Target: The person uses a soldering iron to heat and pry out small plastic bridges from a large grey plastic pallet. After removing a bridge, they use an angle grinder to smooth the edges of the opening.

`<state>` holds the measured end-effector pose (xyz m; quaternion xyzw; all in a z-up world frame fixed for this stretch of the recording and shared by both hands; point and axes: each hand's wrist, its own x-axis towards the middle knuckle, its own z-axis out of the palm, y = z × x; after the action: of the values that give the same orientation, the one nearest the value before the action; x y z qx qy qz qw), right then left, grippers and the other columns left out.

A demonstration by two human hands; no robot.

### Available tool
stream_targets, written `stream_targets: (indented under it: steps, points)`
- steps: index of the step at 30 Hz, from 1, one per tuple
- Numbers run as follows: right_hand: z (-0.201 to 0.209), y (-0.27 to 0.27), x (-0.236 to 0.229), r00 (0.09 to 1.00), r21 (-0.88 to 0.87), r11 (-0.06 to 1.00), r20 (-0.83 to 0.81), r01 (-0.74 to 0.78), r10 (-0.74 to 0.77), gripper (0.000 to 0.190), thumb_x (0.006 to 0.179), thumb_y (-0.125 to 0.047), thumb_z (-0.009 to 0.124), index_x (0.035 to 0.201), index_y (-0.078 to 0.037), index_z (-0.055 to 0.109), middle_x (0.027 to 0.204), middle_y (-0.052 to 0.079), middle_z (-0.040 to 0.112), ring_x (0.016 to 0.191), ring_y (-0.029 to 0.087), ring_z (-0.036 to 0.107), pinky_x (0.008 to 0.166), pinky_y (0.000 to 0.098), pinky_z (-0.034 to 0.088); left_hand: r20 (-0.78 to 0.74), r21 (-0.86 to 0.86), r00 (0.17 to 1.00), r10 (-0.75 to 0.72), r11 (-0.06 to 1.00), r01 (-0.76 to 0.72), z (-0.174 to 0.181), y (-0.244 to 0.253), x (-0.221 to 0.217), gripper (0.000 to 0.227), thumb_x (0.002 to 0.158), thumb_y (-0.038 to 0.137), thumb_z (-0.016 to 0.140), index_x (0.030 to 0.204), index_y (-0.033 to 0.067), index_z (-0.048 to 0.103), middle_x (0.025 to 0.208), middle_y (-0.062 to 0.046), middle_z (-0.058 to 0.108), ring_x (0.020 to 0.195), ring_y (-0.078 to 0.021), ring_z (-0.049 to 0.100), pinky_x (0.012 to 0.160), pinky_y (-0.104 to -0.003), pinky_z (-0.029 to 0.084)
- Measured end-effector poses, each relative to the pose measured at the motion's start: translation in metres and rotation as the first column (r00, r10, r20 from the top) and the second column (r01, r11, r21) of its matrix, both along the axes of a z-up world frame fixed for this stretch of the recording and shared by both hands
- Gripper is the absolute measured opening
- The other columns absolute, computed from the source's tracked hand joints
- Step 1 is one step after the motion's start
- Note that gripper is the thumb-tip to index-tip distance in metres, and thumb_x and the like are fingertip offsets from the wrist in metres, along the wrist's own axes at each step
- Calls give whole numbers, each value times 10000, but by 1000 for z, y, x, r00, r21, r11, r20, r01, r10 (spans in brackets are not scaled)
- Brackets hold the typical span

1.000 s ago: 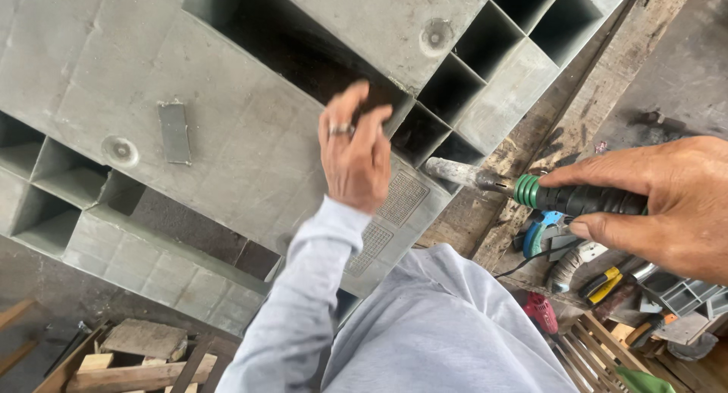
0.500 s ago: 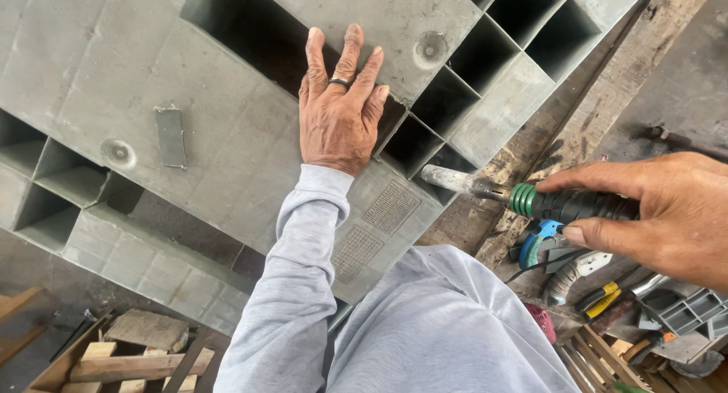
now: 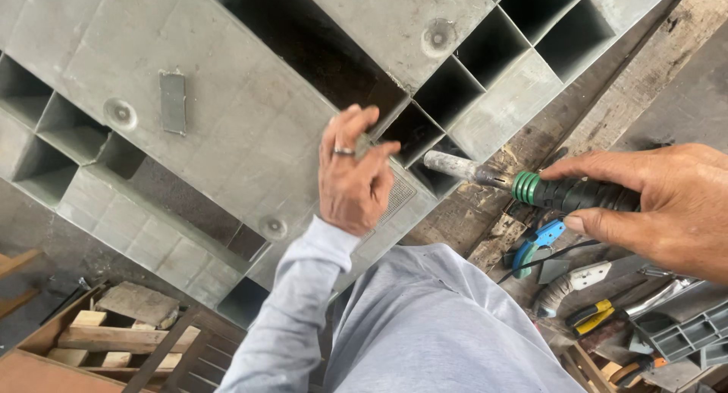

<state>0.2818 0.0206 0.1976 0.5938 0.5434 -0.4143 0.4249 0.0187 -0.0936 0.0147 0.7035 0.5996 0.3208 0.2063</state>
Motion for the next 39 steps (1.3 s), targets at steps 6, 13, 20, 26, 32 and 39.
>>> stream_targets:
  steps: [6,13,20,26,32,39]
  points:
    - [-6,-1,10,1000,93,996,-18,-9,11,445,907,-233,790,1336,-298,694,702,56,724,543,182,661,499,350,538,-11,-19,996,85,996,-85,6,-23,21,193,921,58,685,1097,68,764,1599,-124,382,1516,-341,315,1306,-550,270]
    - [9,-7,-11,977,32,978,63,-208,206,466,928,-223,729,1388,-269,667,732,19,742,524,118,723,500,274,495,-52,-71,998,47,996,-51,0,-25,22,171,858,38,692,988,118,768,1627,-61,355,1540,-309,273,1318,-611,216]
    - [24,-8,-32,990,-38,990,31,-139,140,489,948,-223,694,1433,-245,627,805,37,776,535,124,722,482,268,555,-74,-71,996,48,996,-53,-2,-27,23,152,856,56,736,970,146,782,1654,-25,280,1565,-294,186,1332,-612,143]
    - [25,-16,-31,973,-32,979,106,-202,204,462,950,-235,691,1408,-271,637,860,41,755,623,154,779,541,281,588,-90,-91,995,33,995,-42,-4,-26,23,133,862,91,769,976,158,777,1646,0,236,1564,-302,143,1328,-625,113]
    - [14,-26,-11,994,178,978,-30,111,-107,469,879,-195,811,1333,-260,715,969,98,767,739,239,790,698,345,650,-99,-99,995,24,995,-34,-6,-26,23,147,853,108,787,986,167,762,1639,6,226,1563,-301,128,1326,-635,105]
    - [7,-30,2,980,153,968,-62,199,-191,461,879,-178,795,1328,-244,715,991,120,773,764,267,802,735,371,660,-117,-85,993,16,996,-26,-5,-25,22,131,877,106,777,992,166,756,1627,-4,232,1564,-300,130,1323,-650,107]
